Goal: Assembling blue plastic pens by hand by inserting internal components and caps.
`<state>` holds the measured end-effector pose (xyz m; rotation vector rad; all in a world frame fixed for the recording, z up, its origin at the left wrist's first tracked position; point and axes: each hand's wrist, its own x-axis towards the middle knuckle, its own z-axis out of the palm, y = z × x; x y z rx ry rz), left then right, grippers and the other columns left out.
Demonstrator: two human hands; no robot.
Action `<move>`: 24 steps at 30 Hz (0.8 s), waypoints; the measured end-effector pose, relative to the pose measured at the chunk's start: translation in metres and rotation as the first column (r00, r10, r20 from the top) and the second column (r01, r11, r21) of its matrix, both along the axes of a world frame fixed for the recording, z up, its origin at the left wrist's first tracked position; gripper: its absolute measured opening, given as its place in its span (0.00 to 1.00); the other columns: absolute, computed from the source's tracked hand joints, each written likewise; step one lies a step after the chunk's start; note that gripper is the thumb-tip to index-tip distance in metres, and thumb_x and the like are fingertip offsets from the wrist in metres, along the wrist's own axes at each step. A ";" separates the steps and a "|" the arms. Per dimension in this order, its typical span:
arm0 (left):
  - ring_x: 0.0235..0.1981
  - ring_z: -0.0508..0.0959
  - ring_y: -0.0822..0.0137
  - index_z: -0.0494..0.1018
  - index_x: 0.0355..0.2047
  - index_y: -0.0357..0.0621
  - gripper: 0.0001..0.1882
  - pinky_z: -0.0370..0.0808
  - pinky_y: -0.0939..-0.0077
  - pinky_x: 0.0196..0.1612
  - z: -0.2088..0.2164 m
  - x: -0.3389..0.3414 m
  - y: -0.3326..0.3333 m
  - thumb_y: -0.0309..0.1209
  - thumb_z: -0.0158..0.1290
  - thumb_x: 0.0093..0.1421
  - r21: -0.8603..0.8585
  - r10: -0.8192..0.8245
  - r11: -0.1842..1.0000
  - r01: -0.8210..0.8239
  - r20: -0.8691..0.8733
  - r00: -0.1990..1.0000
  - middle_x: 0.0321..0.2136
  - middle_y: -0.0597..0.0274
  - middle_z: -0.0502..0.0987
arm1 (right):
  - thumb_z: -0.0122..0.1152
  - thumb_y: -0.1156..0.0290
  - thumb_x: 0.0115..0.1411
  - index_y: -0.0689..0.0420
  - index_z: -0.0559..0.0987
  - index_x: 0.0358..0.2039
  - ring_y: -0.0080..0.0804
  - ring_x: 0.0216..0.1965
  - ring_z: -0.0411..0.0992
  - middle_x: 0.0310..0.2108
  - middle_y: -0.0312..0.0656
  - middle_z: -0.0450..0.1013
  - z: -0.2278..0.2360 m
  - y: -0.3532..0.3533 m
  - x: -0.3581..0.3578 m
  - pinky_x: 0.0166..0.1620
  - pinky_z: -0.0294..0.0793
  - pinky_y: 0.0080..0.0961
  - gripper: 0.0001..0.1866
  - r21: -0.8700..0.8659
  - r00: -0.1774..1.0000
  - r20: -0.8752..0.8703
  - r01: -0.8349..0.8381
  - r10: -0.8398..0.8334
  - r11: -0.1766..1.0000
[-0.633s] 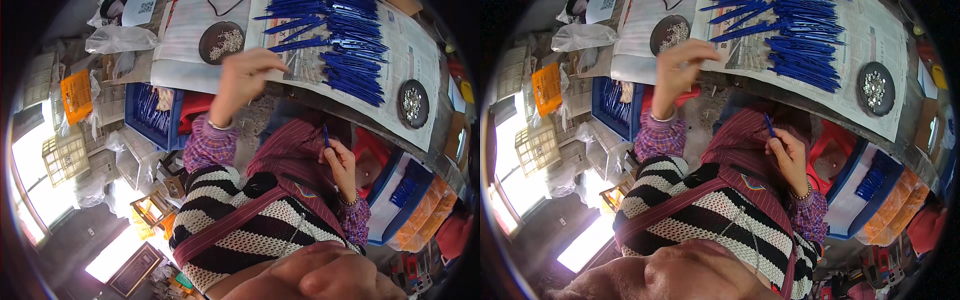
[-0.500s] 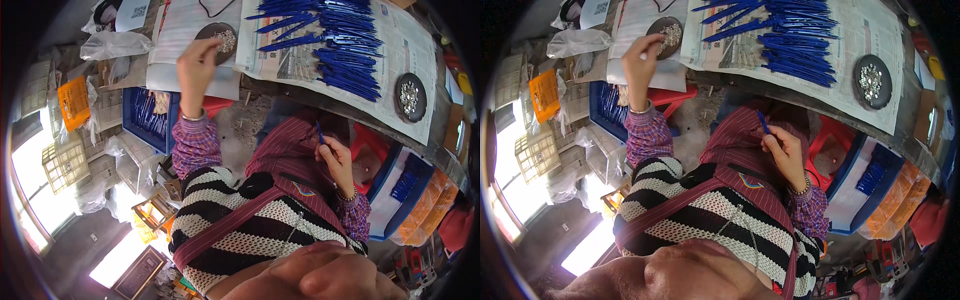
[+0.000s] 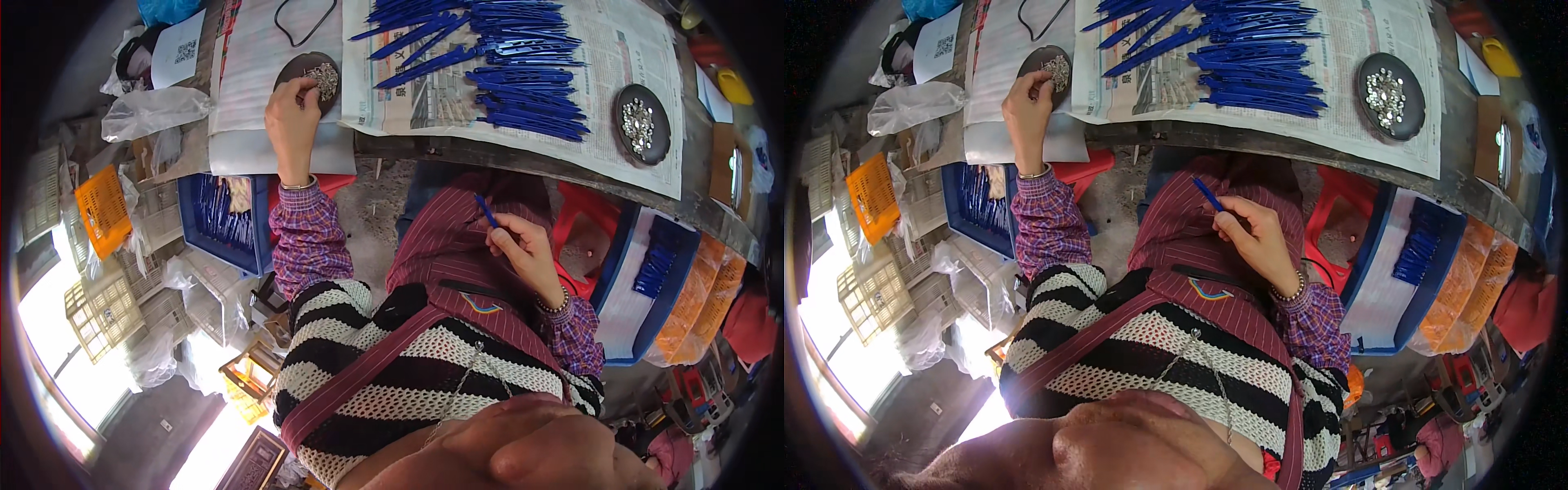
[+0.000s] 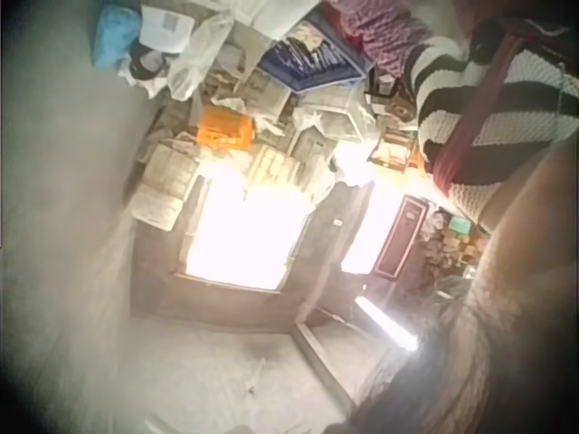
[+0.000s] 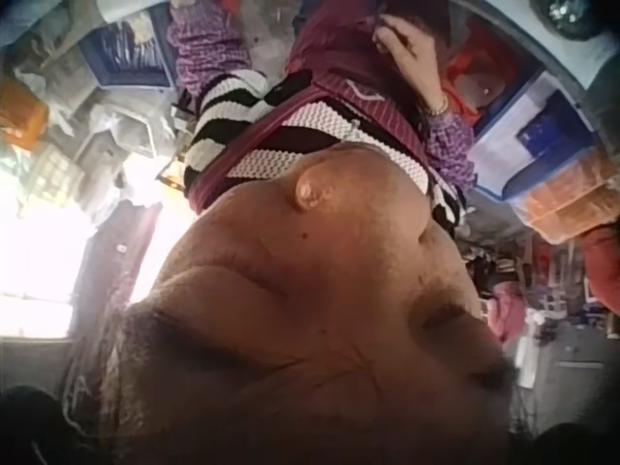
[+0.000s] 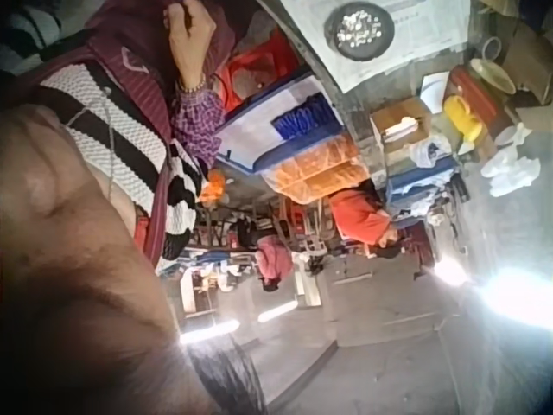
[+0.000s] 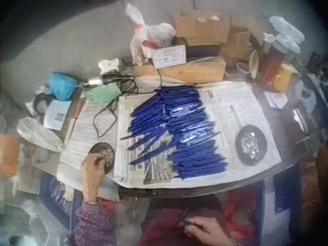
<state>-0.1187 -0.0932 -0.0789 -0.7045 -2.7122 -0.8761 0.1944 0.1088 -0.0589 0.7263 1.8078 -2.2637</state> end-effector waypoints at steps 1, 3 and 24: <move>0.21 0.73 0.65 0.76 0.28 0.42 0.06 0.69 0.74 0.27 0.000 0.000 0.000 0.25 0.54 0.47 0.007 0.000 1.000 0.000 -0.004 1.000 0.20 0.59 0.73 | 0.51 0.75 0.59 0.64 0.76 0.40 0.17 0.25 0.67 0.25 0.35 0.71 0.000 0.000 0.000 0.29 0.67 0.13 0.10 -0.003 1.000 -0.003 -0.002 0.002 1.000; 0.19 0.72 0.67 0.76 0.27 0.41 0.06 0.69 0.75 0.26 0.002 0.001 0.002 0.25 0.54 0.47 0.036 0.014 0.999 -0.014 -0.003 1.000 0.19 0.60 0.73 | 0.51 0.75 0.59 0.64 0.76 0.39 0.17 0.25 0.67 0.25 0.35 0.71 -0.001 0.000 -0.001 0.29 0.67 0.14 0.10 -0.005 1.000 -0.006 -0.001 0.001 1.000; 0.22 0.71 0.80 0.77 0.28 0.39 0.05 0.67 0.87 0.26 0.029 0.020 0.018 0.22 0.55 0.49 0.248 -0.049 0.968 0.026 0.086 0.995 0.22 0.67 0.76 | 0.52 0.73 0.59 0.64 0.74 0.42 0.15 0.25 0.67 0.25 0.34 0.71 -0.009 0.003 0.004 0.29 0.67 0.13 0.12 -0.054 0.999 -0.008 0.032 -0.033 0.998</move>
